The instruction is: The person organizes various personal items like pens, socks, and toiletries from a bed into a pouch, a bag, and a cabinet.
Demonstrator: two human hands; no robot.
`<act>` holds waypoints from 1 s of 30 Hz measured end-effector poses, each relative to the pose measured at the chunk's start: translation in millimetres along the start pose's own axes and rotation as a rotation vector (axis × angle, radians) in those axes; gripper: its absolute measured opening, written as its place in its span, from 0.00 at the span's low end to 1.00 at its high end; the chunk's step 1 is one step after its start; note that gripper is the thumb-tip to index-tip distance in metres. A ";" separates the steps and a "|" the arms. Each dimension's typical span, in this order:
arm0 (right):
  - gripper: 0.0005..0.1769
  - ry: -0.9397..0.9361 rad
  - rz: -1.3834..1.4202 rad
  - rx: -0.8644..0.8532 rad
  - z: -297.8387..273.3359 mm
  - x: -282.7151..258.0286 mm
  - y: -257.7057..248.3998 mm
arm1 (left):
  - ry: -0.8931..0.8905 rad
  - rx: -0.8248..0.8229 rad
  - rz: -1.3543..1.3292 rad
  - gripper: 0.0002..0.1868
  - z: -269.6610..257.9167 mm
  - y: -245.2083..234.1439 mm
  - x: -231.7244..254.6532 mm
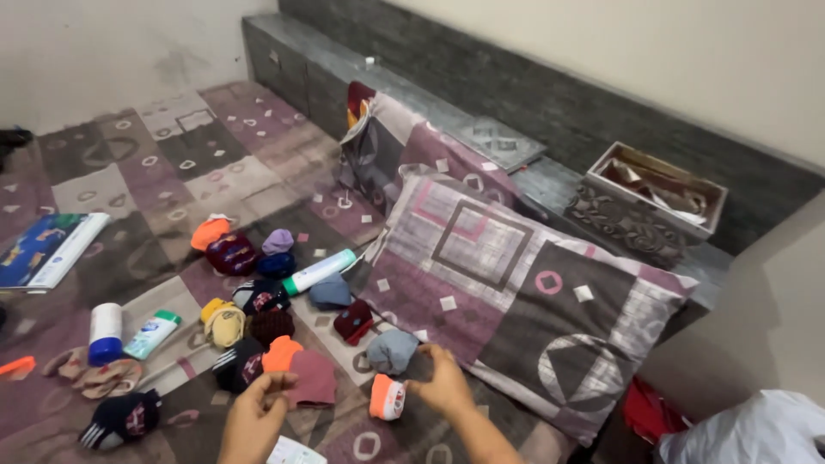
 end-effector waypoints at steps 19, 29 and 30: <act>0.59 0.522 -0.163 -0.073 120.2 60.6 120.4 | -0.214 0.017 -0.064 0.17 55.8 23.8 -119.4; 0.24 0.485 0.565 -0.174 129.3 80.8 118.2 | -0.101 0.052 0.121 0.16 89.8 36.9 -24.2; 0.23 0.459 0.606 -0.278 124.9 71.1 111.9 | -0.080 0.033 0.076 0.16 95.2 35.2 -24.8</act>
Point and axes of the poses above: each hand's wrist, its own z-axis towards the middle knuckle, its own y-axis out of the palm, x = y × z, the point moved 2 cm from there along z, towards the middle knuckle, and after that the axes turned 7 degrees about -y, right-handed, at the moved point
